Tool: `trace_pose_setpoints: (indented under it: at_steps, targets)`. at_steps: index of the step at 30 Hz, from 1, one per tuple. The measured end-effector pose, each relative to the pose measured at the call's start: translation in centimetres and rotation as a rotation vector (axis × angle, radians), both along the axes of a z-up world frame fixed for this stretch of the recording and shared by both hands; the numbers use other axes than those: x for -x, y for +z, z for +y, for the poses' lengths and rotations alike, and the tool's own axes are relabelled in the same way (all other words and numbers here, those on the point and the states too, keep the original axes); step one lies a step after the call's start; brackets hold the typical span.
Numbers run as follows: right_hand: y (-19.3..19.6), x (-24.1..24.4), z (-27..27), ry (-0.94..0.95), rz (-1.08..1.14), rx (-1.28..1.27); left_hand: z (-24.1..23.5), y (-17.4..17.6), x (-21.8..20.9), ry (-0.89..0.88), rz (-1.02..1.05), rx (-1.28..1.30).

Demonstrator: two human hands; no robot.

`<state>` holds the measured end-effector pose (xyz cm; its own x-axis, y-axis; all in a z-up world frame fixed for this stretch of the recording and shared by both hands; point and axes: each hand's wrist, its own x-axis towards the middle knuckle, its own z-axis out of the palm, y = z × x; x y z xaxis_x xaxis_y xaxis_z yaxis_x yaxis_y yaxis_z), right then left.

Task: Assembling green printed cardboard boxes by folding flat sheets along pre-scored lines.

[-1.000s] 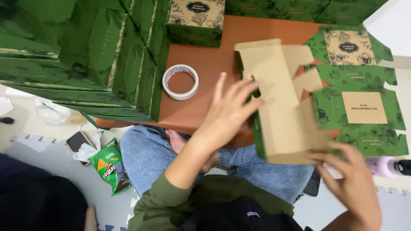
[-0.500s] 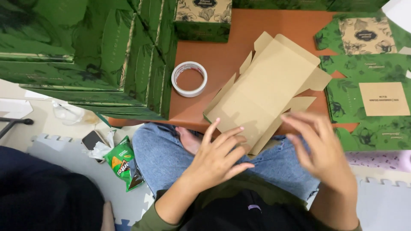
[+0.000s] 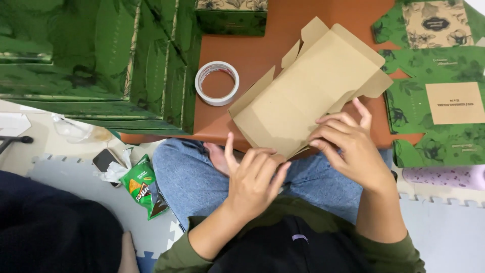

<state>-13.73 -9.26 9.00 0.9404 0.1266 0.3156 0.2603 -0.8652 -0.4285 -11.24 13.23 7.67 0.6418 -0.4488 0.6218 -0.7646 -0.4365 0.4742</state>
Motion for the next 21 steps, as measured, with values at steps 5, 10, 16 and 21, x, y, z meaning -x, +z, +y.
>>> trace_pose_setpoints:
  at_steps: [5, 10, 16, 21]
  targets:
    - [0.6, -0.6, 0.5, -0.010, 0.003, -0.013, 0.2, -0.8, 0.2, 0.040, -0.018, 0.000]
    - [0.2, -0.7, 0.4, -0.035, -0.048, -0.001, -0.3, -1.3, 0.2, 0.083, 0.012, 0.136]
    - [0.7, -0.5, -0.1, 0.036, -0.016, -0.073, -1.2, -1.0, 0.3, 0.088, -0.008, 0.055]
    - [1.3, -0.9, -0.5, 0.149, 0.060, -0.042, -1.8, -1.2, 0.1, 0.132, -0.110, -0.031]
